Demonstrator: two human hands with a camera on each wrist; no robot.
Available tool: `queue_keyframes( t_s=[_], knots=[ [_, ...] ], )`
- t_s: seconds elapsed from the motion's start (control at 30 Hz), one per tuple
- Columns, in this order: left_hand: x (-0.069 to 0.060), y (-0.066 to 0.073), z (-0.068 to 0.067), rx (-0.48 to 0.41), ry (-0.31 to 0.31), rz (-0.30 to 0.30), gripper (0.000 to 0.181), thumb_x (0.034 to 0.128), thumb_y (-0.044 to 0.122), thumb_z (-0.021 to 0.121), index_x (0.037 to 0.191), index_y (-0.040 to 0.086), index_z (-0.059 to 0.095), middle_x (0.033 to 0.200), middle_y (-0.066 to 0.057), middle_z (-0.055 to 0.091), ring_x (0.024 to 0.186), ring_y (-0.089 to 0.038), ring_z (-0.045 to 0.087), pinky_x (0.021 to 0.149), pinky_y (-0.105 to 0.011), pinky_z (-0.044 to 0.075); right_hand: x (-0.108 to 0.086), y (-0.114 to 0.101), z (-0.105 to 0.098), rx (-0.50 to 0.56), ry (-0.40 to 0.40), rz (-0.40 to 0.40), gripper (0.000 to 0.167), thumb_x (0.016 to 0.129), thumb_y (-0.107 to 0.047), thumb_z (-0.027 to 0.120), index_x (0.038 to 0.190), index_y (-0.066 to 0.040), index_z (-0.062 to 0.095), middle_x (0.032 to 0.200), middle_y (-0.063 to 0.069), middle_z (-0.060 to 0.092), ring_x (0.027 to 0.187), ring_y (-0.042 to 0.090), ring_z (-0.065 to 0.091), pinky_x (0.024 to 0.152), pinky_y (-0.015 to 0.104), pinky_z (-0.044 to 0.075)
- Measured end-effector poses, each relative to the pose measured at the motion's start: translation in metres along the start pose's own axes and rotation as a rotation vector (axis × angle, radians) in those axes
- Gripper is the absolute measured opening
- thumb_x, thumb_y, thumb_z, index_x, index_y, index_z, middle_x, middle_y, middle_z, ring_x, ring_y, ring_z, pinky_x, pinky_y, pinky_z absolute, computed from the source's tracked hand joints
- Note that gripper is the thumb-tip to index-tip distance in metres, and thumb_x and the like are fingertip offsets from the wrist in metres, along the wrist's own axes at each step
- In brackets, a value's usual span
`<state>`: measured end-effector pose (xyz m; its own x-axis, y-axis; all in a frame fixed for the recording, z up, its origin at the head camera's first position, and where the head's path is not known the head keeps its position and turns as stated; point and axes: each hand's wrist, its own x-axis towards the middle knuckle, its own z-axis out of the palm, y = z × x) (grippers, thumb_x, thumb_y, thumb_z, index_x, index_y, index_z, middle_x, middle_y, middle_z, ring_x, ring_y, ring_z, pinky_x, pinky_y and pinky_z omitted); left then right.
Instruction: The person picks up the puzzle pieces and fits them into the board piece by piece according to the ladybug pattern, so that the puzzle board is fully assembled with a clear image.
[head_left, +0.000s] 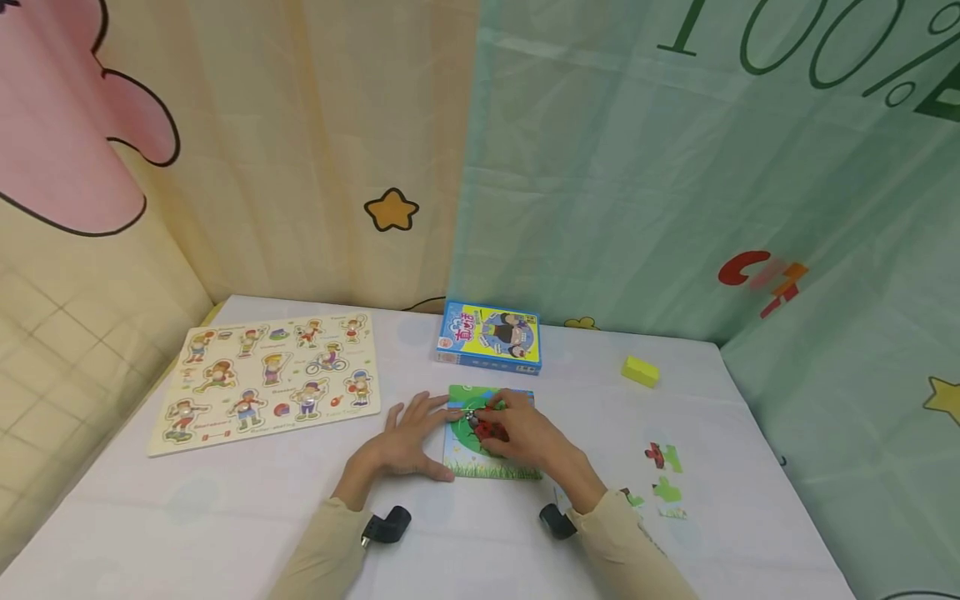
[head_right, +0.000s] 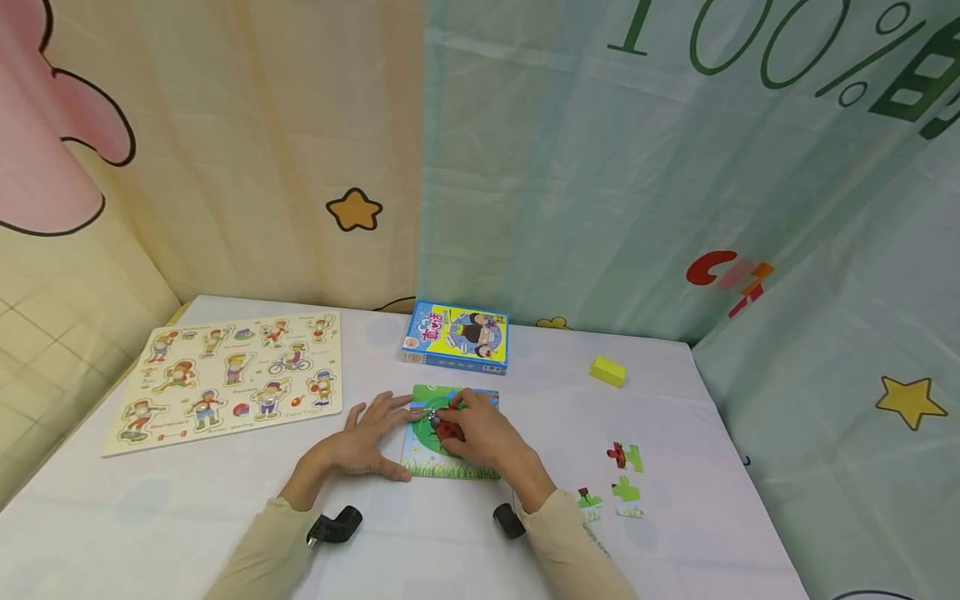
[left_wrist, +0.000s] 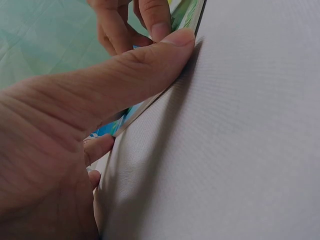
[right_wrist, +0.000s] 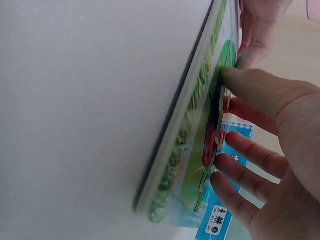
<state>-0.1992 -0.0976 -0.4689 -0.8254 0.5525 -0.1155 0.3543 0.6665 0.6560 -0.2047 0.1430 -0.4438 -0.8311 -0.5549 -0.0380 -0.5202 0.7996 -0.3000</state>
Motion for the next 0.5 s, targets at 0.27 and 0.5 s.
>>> queue_keyframes(
  t_s=[0.27, 0.5],
  knots=[
    [0.0002, -0.0011, -0.0009, -0.001, -0.006, -0.002, 0.088, 0.0748, 0.042, 0.086, 0.15, 0.021, 0.046, 0.166, -0.01, 0.023, 0.154, -0.042, 0.005, 0.119, -0.068, 0.001, 0.0058, -0.0029, 0.0004, 0.0, 0.022, 0.018, 0.038, 0.091, -0.03, 0.074, 0.126, -0.014, 0.071, 0.129, 0.006, 0.06, 0.115, 0.025, 0.057, 0.097, 0.044, 0.054],
    [-0.0006, -0.0007, -0.0008, 0.001, -0.01, 0.001, 0.088, 0.0751, 0.042, 0.086, 0.15, 0.021, 0.045, 0.166, -0.011, 0.023, 0.154, -0.042, 0.005, 0.119, -0.069, 0.0, 0.0058, -0.0004, 0.0008, -0.002, 0.021, 0.029, 0.038, 0.094, -0.031, 0.07, 0.129, -0.015, 0.067, 0.136, 0.007, 0.06, 0.123, 0.029, 0.057, 0.103, 0.049, 0.051]
  ],
)
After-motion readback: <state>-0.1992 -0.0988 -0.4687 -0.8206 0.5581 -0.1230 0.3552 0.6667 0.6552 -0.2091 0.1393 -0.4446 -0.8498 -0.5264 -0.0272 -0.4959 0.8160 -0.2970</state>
